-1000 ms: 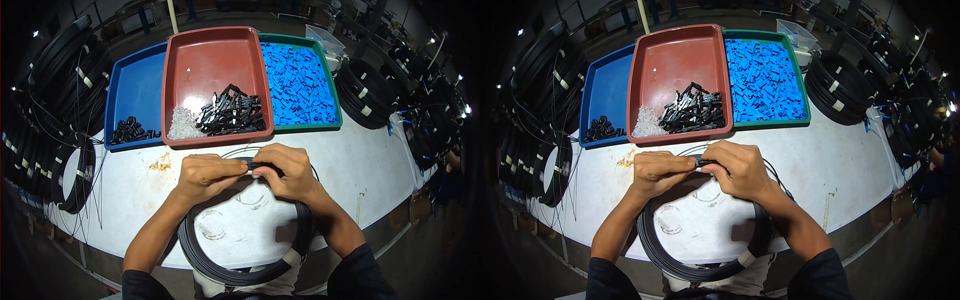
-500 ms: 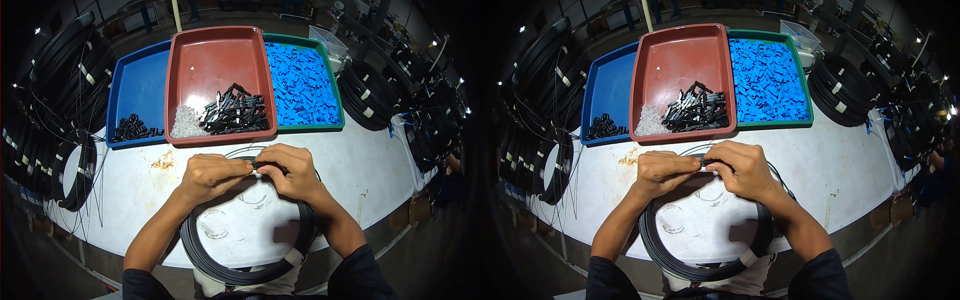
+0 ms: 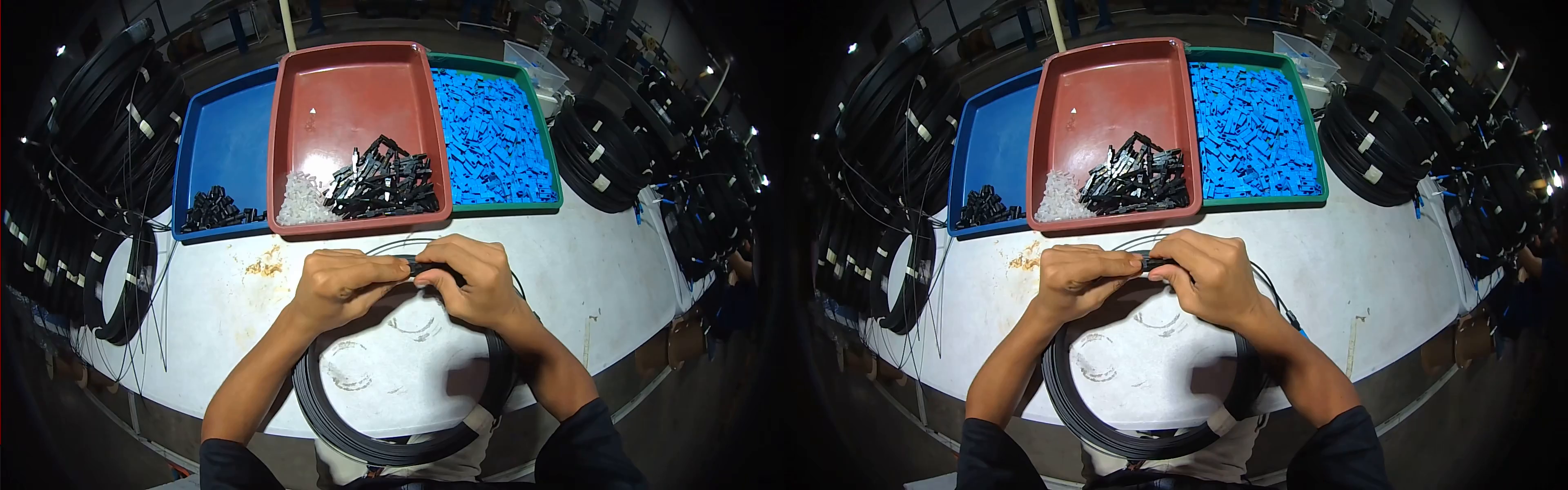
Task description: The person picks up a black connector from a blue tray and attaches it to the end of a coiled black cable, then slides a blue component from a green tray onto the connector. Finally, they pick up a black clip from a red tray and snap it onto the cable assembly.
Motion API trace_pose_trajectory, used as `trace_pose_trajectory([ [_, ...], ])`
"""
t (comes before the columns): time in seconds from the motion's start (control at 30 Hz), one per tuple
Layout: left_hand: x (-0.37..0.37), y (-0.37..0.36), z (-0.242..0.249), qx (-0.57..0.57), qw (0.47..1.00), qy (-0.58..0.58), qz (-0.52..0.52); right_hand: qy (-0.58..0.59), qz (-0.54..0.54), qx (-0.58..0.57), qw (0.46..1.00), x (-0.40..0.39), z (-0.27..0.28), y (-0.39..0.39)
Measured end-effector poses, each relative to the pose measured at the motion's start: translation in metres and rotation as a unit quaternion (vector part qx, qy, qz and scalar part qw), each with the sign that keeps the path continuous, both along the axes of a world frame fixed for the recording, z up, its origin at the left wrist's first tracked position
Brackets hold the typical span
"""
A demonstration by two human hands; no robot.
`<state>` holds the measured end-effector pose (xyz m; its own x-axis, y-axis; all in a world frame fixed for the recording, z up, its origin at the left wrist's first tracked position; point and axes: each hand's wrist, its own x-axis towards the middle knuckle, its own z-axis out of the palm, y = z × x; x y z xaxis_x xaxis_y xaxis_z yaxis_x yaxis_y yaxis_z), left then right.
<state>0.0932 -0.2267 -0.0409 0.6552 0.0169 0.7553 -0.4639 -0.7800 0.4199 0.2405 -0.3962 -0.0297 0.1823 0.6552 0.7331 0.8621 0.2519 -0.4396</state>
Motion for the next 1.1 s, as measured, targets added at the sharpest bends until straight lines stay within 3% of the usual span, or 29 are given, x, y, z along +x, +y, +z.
trace_pose_trajectory([
  [0.1,-0.001,-0.001,0.001,-0.048,0.998,0.026,-0.008,-0.056,-0.02,0.062,0.996,-0.001,-0.002,0.001],
  [0.23,-0.001,-0.002,0.004,-0.007,0.999,0.027,-0.017,-0.06,-0.013,0.039,0.997,0.001,-0.004,-0.003],
  [0.3,0.001,-0.002,0.003,0.124,0.991,-0.052,-0.013,0.064,0.021,-0.06,0.996,0.0,-0.002,-0.006],
  [0.33,0.001,-0.002,0.006,0.147,0.987,-0.058,-0.017,0.064,0.021,-0.06,0.996,0.002,-0.002,-0.006],
  [0.43,0.0,-0.003,0.005,0.114,0.993,-0.045,-0.008,0.113,0.053,-0.105,0.987,0.003,0.001,-0.005],
  [0.53,-0.001,-0.003,0.004,0.026,0.999,-0.016,-0.007,0.095,0.019,-0.049,0.994,-0.002,0.002,-0.001],
  [0.6,0.0,-0.002,0.002,0.009,1.0,-0.014,-0.009,-0.011,0.004,0.021,1.0,0.0,-0.002,0.0],
  [0.63,0.0,-0.002,0.001,-0.009,1.0,-0.01,-0.013,-0.011,0.004,0.02,1.0,-0.002,-0.001,-0.001],
  [0.73,0.0,-0.003,0.005,0.075,0.997,-0.03,-0.008,-0.017,-0.023,-0.013,1.0,-0.005,0.001,-0.003],
  [0.83,0.0,-0.002,0.005,0.133,0.99,-0.046,-0.012,0.053,-0.006,-0.063,0.997,-0.004,-0.004,-0.005],
  [0.93,0.0,-0.002,0.003,0.096,0.995,-0.038,-0.004,0.098,0.006,-0.09,0.991,-0.003,-0.002,-0.004],
  [1.1,-0.001,-0.004,0.008,0.016,1.0,-0.002,0.001,-0.02,0.024,-0.002,1.0,-0.003,-0.001,0.001],
])
